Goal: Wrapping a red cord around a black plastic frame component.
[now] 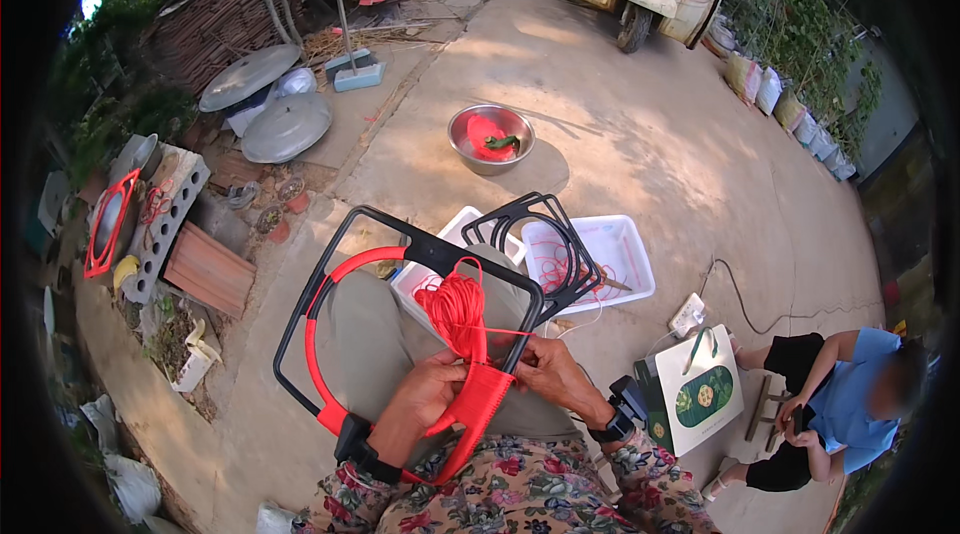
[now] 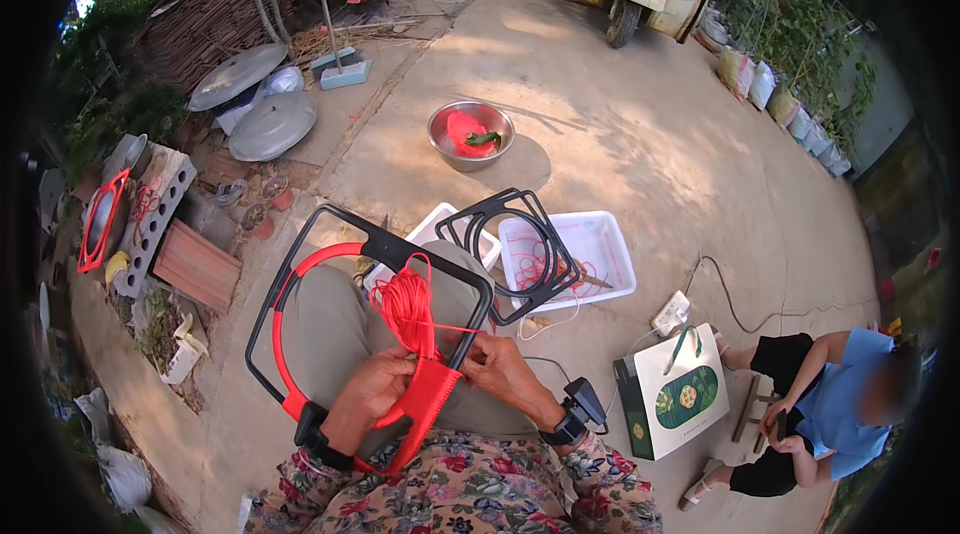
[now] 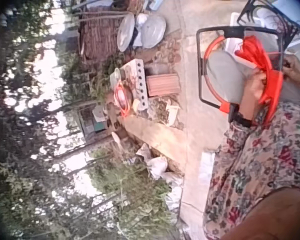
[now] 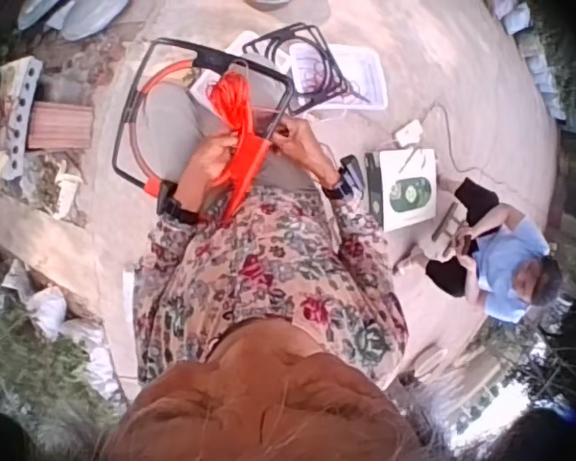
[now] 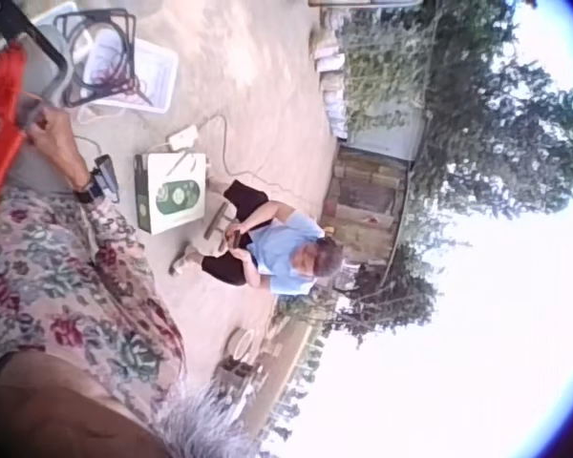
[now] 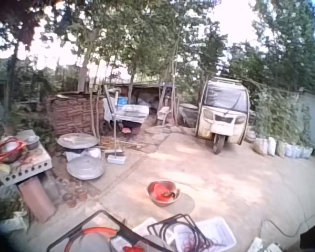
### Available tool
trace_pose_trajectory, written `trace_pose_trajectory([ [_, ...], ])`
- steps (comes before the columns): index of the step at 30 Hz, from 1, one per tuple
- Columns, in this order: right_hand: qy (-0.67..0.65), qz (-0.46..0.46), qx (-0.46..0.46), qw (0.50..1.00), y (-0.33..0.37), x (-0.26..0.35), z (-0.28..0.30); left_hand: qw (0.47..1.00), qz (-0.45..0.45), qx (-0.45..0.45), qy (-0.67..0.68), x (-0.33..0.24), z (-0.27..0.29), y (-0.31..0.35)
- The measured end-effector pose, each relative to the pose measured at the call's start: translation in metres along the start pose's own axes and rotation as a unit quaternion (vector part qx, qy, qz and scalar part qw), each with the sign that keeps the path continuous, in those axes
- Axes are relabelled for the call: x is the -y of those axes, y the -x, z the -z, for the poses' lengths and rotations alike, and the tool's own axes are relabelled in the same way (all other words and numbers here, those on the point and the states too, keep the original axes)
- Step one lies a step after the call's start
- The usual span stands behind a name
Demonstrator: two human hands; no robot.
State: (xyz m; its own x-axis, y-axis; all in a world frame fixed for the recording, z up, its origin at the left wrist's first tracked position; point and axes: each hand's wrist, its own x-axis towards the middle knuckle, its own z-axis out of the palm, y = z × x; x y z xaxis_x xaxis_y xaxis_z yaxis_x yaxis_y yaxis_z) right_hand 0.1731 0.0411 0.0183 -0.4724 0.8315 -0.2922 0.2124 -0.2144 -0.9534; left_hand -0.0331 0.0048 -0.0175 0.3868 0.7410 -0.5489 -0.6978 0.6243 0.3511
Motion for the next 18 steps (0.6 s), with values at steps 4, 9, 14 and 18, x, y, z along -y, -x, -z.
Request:
trace_pose_trajectory([
  [4,0.065,0.013,0.064,0.996,-0.008,-0.002,0.006,0.997,0.033,-0.028,-0.067,0.0,-0.006,-0.002],
  [9,0.076,0.022,0.081,0.994,-0.011,-0.003,0.008,0.983,-0.011,-0.086,-0.16,0.002,-0.019,0.0],
  [14,0.063,-0.002,0.074,0.995,-0.01,0.001,0.007,0.979,-0.013,-0.095,-0.177,0.001,-0.018,0.0],
  [18,0.132,0.026,0.05,0.99,-0.011,-0.012,0.014,0.979,-0.025,-0.106,-0.173,0.005,-0.019,-0.001],
])
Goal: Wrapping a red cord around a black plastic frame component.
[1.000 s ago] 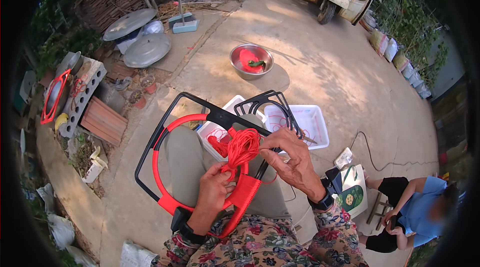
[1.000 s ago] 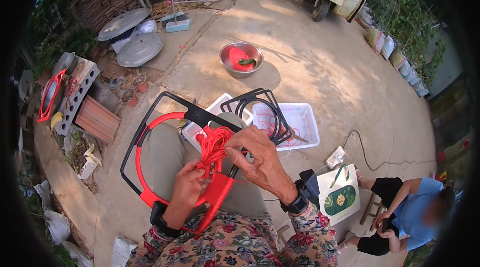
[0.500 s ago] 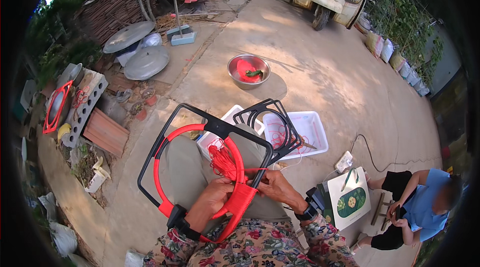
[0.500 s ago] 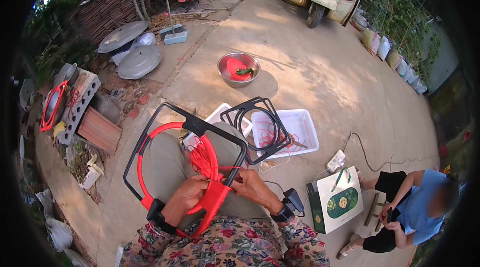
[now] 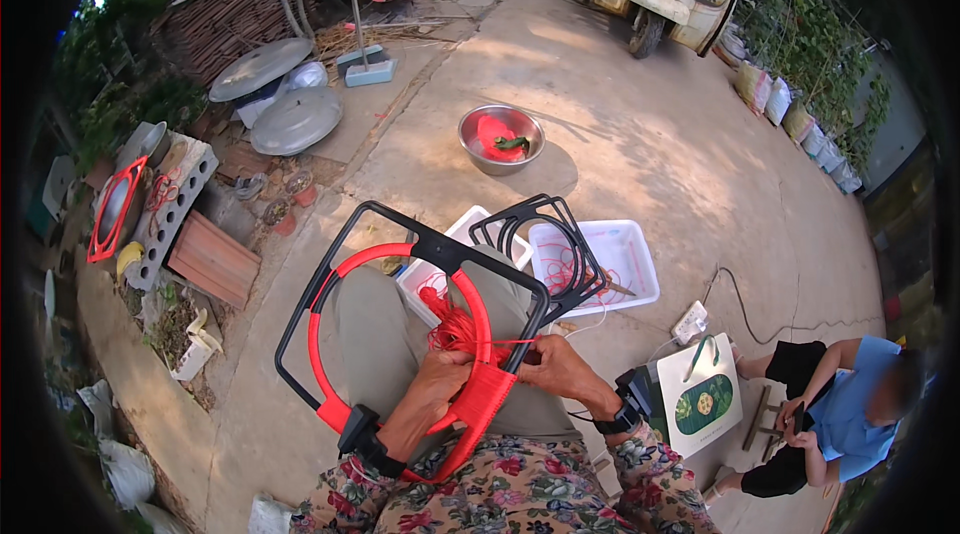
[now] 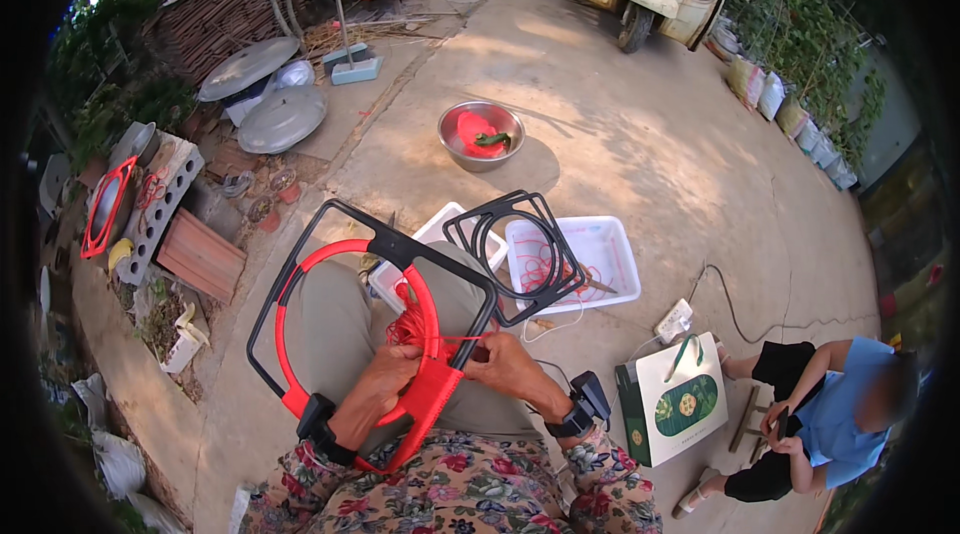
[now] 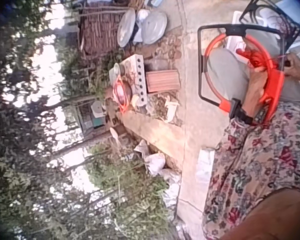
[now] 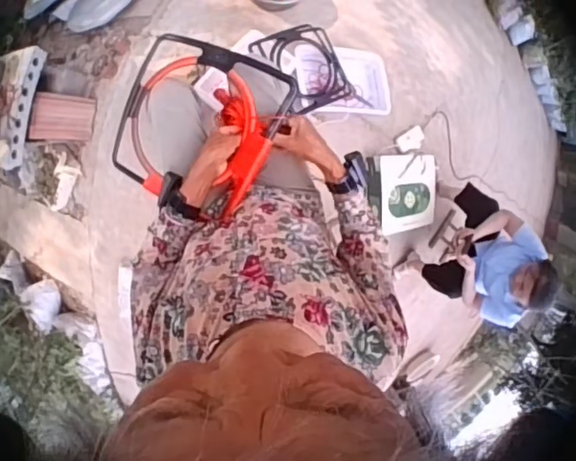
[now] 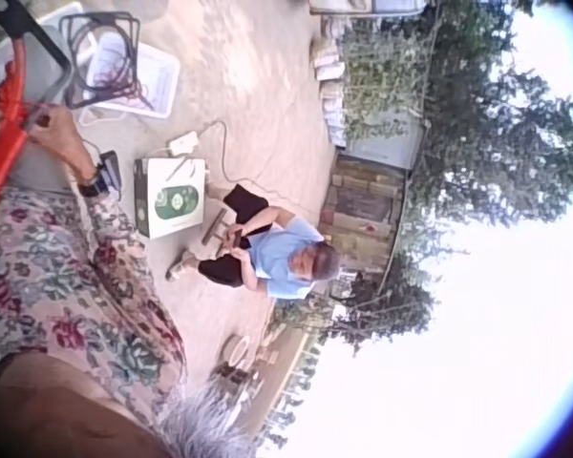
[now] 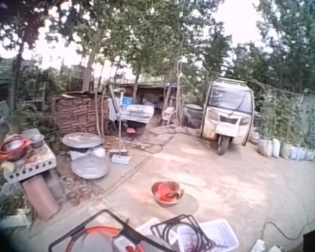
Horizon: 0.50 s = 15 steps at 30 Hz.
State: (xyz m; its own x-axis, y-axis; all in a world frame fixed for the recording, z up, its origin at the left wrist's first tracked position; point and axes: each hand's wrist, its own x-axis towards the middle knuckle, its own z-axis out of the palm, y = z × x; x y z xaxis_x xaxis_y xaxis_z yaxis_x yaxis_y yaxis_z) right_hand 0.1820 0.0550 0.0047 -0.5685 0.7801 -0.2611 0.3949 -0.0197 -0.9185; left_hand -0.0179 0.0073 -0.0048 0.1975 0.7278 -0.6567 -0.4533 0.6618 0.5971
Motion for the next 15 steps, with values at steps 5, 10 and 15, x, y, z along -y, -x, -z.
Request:
trace_pose_trajectory([
  [5,0.153,0.091,-0.033,0.984,0.019,0.026,0.011,0.989,-0.109,-0.059,-0.082,0.019,0.015,-0.005],
  [10,0.179,0.125,-0.092,0.972,0.048,0.044,0.024,0.991,-0.127,-0.031,0.037,0.012,0.02,0.007],
  [15,0.087,0.149,-0.134,0.976,0.063,0.053,0.029,0.992,-0.073,0.044,0.092,0.002,0.01,0.011],
])
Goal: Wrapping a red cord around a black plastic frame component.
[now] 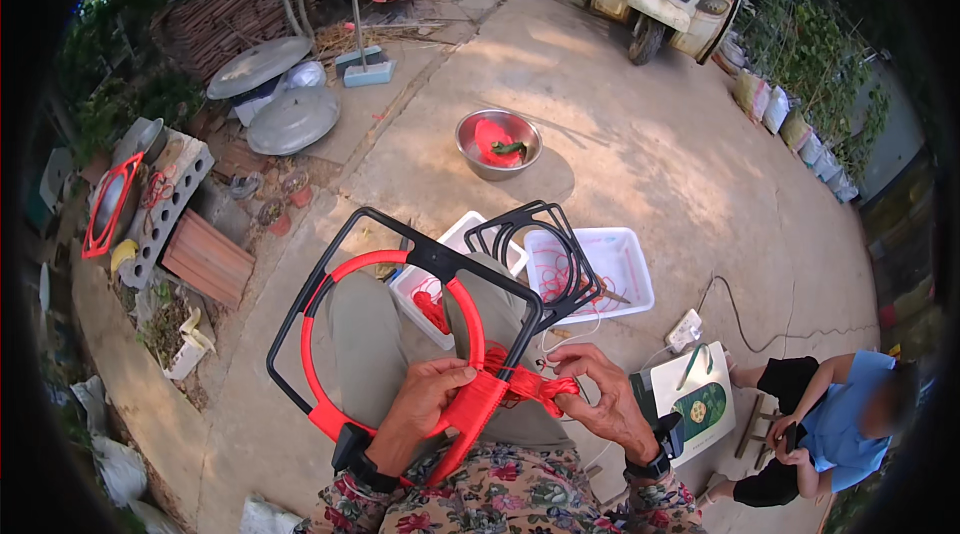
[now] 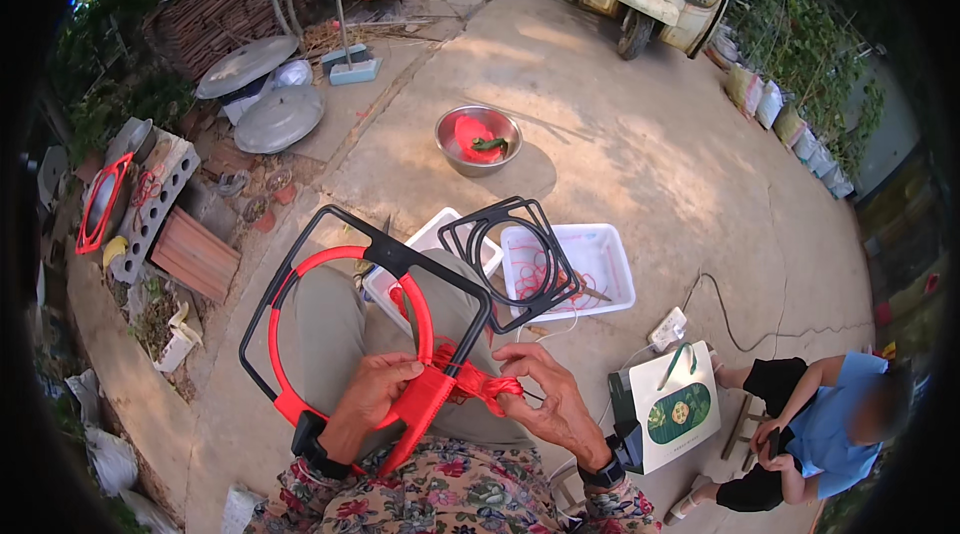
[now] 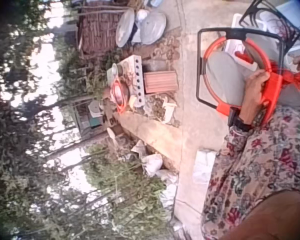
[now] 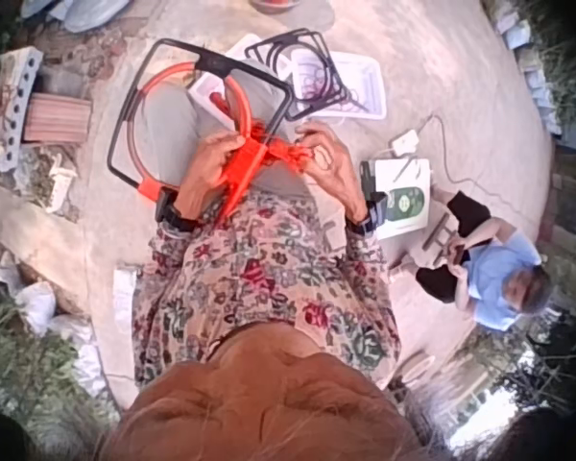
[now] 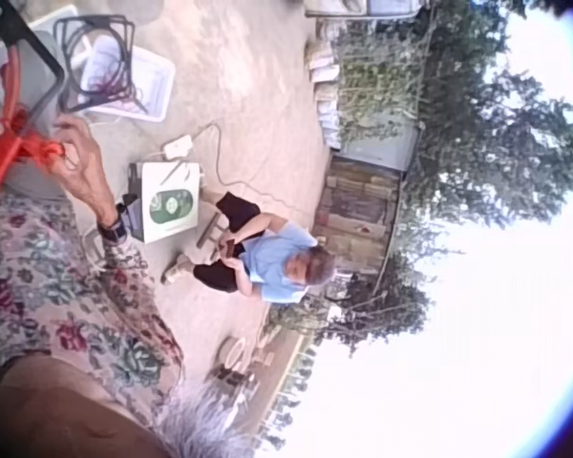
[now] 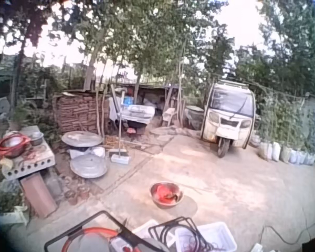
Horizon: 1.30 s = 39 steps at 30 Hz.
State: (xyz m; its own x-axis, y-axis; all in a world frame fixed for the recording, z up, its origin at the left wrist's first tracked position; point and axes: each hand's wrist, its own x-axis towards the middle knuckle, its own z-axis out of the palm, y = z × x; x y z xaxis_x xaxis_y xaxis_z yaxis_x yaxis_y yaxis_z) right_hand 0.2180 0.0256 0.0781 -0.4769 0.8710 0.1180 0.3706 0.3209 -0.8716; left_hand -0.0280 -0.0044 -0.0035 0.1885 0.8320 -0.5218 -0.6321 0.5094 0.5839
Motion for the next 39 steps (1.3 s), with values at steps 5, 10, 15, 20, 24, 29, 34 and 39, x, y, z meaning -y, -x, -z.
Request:
trace_pose_trajectory([
  [5,-0.251,-0.09,-0.063,0.962,0.003,-0.009,-0.015,0.999,0.025,0.024,0.04,-0.005,-0.004,0.005],
  [10,-0.091,-0.035,-0.034,0.995,0.0,-0.033,-0.013,0.999,0.029,-0.023,0.018,-0.001,-0.003,-0.006],
  [15,-0.188,-0.078,-0.051,0.978,-0.012,-0.011,-0.002,1.0,0.007,0.014,0.008,-0.008,-0.006,-0.011],
  [20,-0.186,-0.112,-0.041,0.975,-0.019,-0.03,-0.022,0.998,-0.005,0.047,-0.031,-0.008,-0.012,-0.004],
  [24,-0.311,-0.13,-0.025,0.941,-0.026,-0.024,-0.03,0.997,-0.014,0.043,-0.056,-0.012,-0.025,0.006],
  [29,-0.202,-0.136,0.028,0.969,-0.012,-0.045,-0.032,0.988,0.021,0.155,-0.017,0.013,0.002,-0.024],
  [34,-0.201,-0.171,-0.026,0.964,-0.002,-0.057,-0.046,0.99,-0.016,0.132,-0.05,0.007,0.004,-0.031],
  [39,-0.02,0.082,-0.048,0.995,-0.009,-0.031,-0.032,0.991,-0.039,0.117,-0.058,0.002,0.002,-0.031],
])
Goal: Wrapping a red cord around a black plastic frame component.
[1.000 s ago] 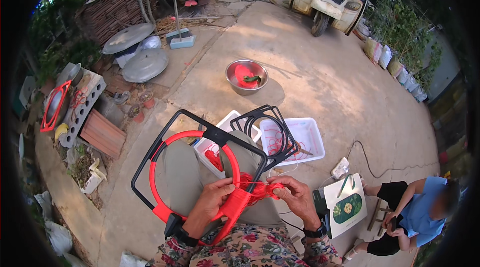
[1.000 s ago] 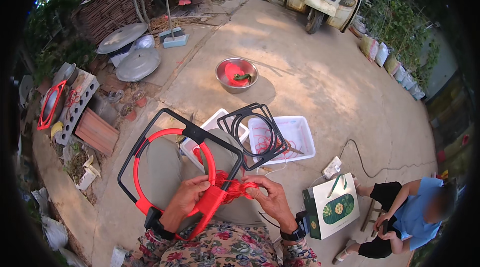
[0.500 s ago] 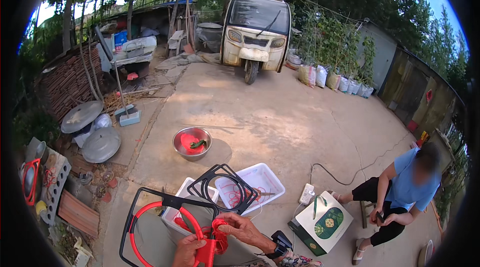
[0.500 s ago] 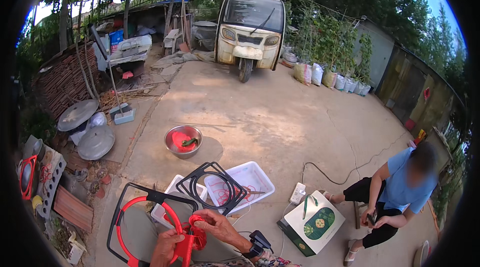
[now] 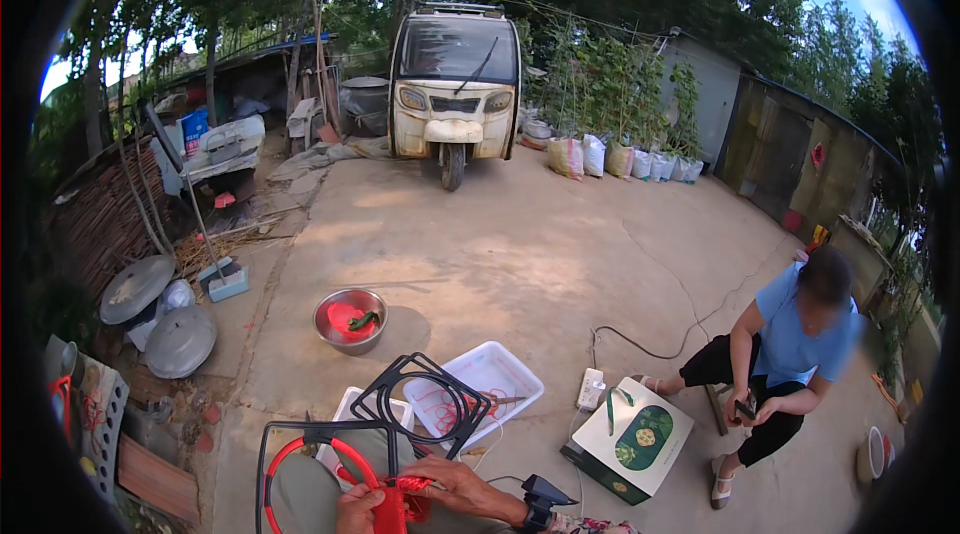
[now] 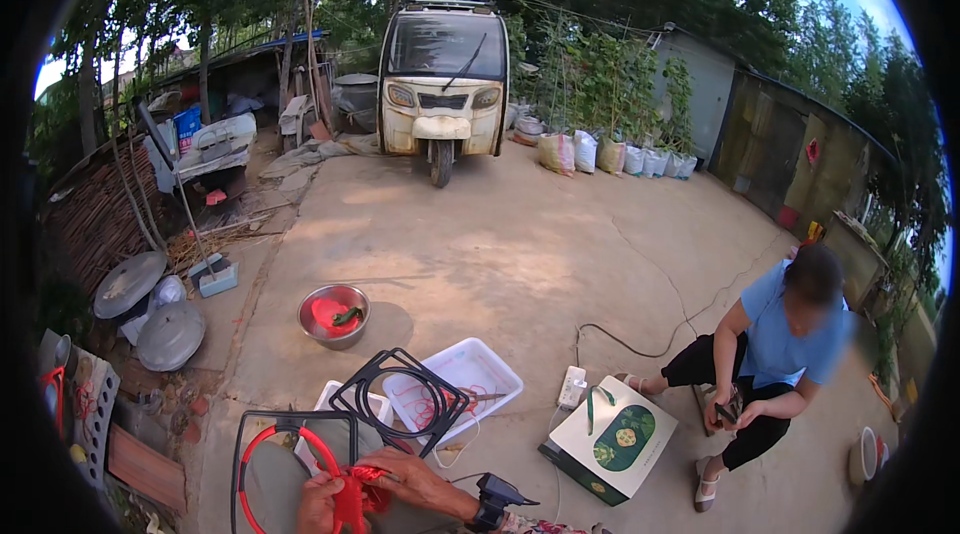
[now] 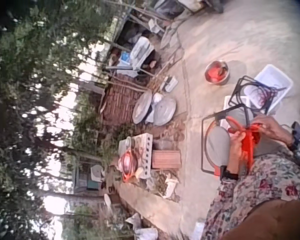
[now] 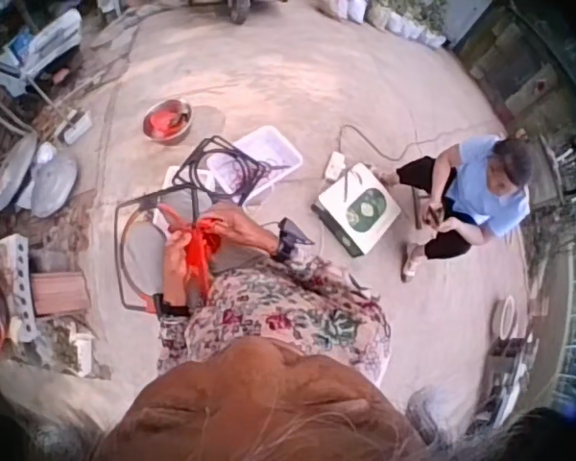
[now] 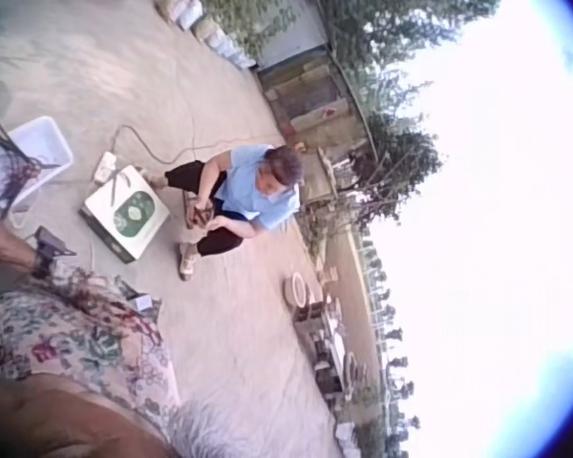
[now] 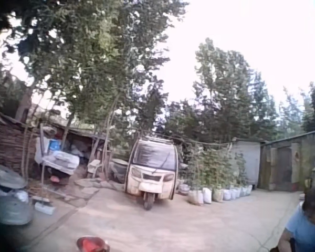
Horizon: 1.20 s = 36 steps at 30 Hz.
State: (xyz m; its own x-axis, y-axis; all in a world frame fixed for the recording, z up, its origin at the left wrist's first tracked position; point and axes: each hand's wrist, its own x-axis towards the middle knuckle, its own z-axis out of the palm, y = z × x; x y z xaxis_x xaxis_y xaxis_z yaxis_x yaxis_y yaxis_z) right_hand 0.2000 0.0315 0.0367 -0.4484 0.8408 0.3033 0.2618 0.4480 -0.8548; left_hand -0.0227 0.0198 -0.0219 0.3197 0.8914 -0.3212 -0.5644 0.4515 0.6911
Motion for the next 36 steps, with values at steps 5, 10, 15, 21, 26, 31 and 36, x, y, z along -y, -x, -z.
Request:
trace_pose_trajectory([
  [5,-0.181,-0.106,-0.055,0.976,-0.011,0.027,0.012,1.0,-0.012,-0.017,0.006,-0.007,-0.021,0.02],
  [10,-0.328,-0.223,-0.109,0.911,-0.016,-0.002,0.001,0.995,-0.047,-0.057,0.062,-0.006,-0.021,0.026],
  [15,-0.462,-0.198,-0.089,0.86,-0.019,-0.006,0.002,0.993,-0.045,-0.082,0.07,-0.013,-0.028,0.027],
  [21,-0.62,-0.227,-0.096,0.745,-0.024,-0.028,-0.018,0.989,-0.063,-0.108,0.074,-0.011,-0.021,0.029],
  [26,-0.611,-0.216,-0.095,0.756,-0.021,-0.051,-0.032,0.993,-0.048,-0.091,0.066,-0.006,-0.003,0.016],
  [31,-0.629,-0.201,-0.072,0.748,-0.014,-0.058,-0.036,0.991,-0.036,-0.121,0.055,0.002,0.003,0.014],
  [36,-0.642,-0.262,-0.045,0.719,-0.017,-0.068,-0.03,0.991,-0.023,-0.117,0.059,-0.001,-0.002,0.013],
])
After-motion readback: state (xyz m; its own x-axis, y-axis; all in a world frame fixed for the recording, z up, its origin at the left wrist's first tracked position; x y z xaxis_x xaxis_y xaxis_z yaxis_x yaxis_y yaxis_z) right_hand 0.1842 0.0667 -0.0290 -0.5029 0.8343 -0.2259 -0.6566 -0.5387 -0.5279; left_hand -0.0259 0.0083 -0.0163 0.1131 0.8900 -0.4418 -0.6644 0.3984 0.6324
